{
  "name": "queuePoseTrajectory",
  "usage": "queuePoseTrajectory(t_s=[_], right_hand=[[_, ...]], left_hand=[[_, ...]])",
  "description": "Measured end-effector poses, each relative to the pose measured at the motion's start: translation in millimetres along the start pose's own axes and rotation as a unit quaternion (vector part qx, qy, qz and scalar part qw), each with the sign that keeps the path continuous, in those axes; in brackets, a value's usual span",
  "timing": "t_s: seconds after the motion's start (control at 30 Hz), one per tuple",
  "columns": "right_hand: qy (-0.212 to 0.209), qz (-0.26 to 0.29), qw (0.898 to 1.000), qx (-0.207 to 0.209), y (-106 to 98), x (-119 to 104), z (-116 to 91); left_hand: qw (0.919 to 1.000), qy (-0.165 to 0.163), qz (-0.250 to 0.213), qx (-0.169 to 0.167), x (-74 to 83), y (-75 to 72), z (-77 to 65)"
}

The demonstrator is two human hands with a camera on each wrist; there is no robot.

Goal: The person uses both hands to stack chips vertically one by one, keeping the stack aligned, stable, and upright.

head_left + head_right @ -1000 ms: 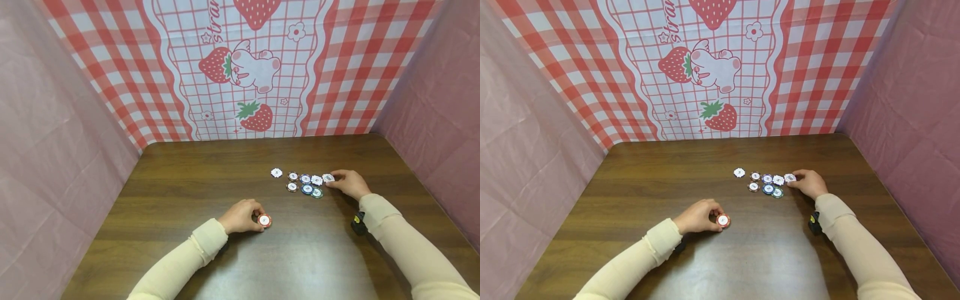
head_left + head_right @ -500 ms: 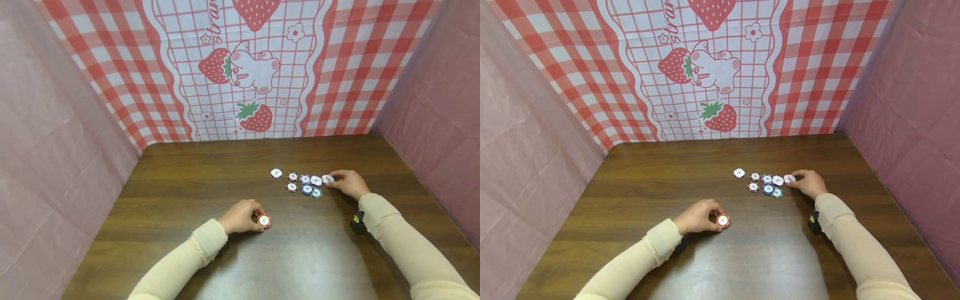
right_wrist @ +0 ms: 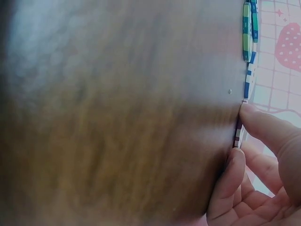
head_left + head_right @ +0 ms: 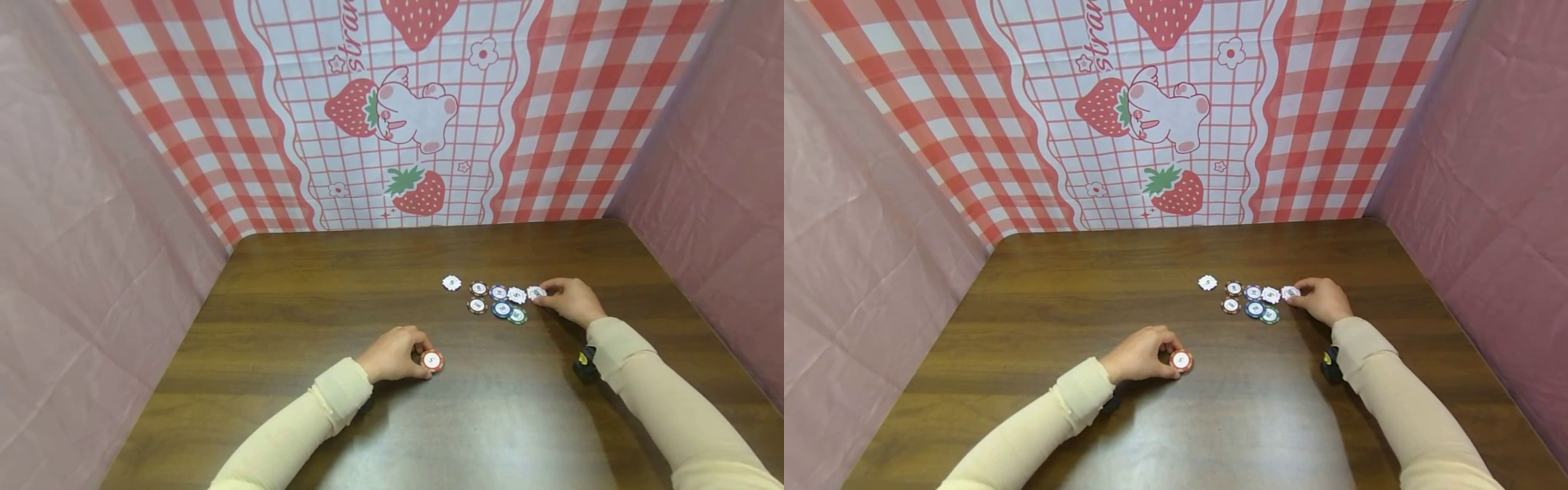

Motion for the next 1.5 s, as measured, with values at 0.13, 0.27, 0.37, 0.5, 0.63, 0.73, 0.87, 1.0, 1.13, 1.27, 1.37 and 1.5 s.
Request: queuePoseTrajectory(t_s=[0.13,0.27,0.37,0.5,0.63,0.73,0.87,1.0,1.13,1.27,1.37,1.5], right_hand=[[-0.003,-0.003,1.000,0.003,0,0,0],[-0.003,0.004,1.000,0.004,0,1,0],[-0.002,0.016,1.000,0.006,0,2,-1],[-0.001,0.032,0.999,0.011,-1,3,-2],[-0.006,0.035,0.999,0.025,-3,2,-3],[-0.016,0.030,0.999,0.042,-6,0,-3],[-0.039,0.024,0.997,0.070,-11,-9,-3],[-0.057,0.022,0.994,0.090,-15,-21,-3],[-0.072,0.032,0.992,0.099,-16,-34,-3],[-0.085,0.043,0.990,0.108,-14,-46,-3],[-0.097,0.049,0.987,0.115,-12,-55,-2],[-0.115,0.058,0.985,0.118,-8,-69,-1]], left_hand=[[1.0000,0.003,-0.001,0.000,0.2,0.2,-0.2],[1.0000,0.003,-0.001,-0.001,0.3,0.4,-0.4],[1.0000,0.004,0.000,0.001,0.1,0.3,-0.2],[1.0000,0.006,0.003,0.004,-0.2,0.1,0.2],[1.0000,0.006,0.004,0.006,0.1,-0.6,0.3],[1.0000,0.005,0.004,0.005,0.5,-0.7,-0.3],[1.0000,0.004,0.003,0.003,1.1,-0.7,-1.1],[1.0000,0.005,0.000,0.003,1.3,-1.1,-1.1],[1.0000,0.005,-0.001,0.003,1.2,-0.9,-1.0],[1.0000,0.005,-0.001,0.003,1.4,-0.9,-0.9],[1.0000,0.005,-0.002,0.003,1.5,-1.0,-0.9],[1.0000,0.005,-0.002,0.003,1.7,-1.3,-1.1]])
Point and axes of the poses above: each hand's wrist, its own z-axis towards the middle knuckle, its own y-axis out of the palm, x = y × z, the point moved 8 cm from there along z, towards the middle knuckle, and after that the axes turned 15 degrees about -y, right-handed, at the moved point
